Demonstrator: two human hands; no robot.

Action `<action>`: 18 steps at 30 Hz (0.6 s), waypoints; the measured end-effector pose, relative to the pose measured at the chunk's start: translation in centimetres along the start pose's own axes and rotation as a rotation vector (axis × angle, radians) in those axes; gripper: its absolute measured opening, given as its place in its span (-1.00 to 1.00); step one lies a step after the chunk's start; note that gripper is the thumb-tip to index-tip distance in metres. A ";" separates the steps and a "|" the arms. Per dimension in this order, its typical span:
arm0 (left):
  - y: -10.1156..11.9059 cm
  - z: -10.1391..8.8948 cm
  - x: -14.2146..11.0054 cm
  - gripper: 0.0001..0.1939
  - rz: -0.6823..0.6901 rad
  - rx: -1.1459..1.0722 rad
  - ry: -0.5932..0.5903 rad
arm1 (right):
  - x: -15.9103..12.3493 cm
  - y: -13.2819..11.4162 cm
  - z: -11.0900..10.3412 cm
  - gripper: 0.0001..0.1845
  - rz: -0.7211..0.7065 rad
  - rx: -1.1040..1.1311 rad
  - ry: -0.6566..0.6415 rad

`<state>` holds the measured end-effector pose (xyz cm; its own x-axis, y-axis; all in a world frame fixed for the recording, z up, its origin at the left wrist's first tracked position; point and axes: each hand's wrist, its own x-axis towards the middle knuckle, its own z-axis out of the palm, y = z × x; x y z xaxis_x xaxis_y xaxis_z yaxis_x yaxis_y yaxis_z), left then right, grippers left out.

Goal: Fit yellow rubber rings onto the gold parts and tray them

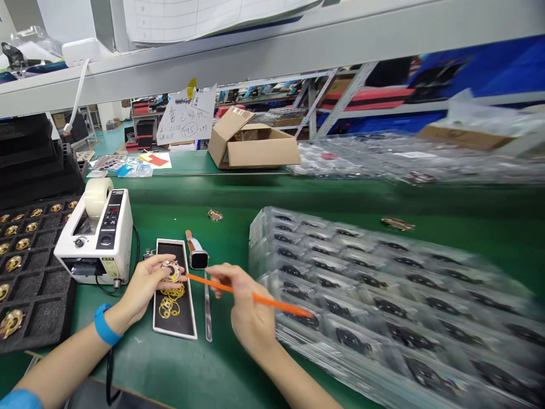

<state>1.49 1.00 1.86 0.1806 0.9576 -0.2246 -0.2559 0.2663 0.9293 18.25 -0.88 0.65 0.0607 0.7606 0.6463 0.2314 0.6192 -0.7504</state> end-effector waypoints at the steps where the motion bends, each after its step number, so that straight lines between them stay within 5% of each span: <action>1: 0.0 0.0 0.0 -0.68 0.004 -0.009 0.005 | -0.1 -0.1 0.1 -0.69 -0.085 -0.033 -0.057; 7: -0.1 0.0 0.0 -0.63 0.061 -0.007 0.019 | -0.3 0.6 1.2 -0.79 -0.438 -0.265 -0.229; 18: -0.1 -0.1 0.0 -0.62 0.080 -0.009 0.034 | -0.4 1.6 1.5 -0.63 -0.513 -0.352 -0.230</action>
<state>1.38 1.02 1.74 0.1268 0.9790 -0.1595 -0.2772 0.1893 0.9420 17.16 0.04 -1.03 -0.3413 0.4327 0.8344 0.4817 0.8428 -0.2401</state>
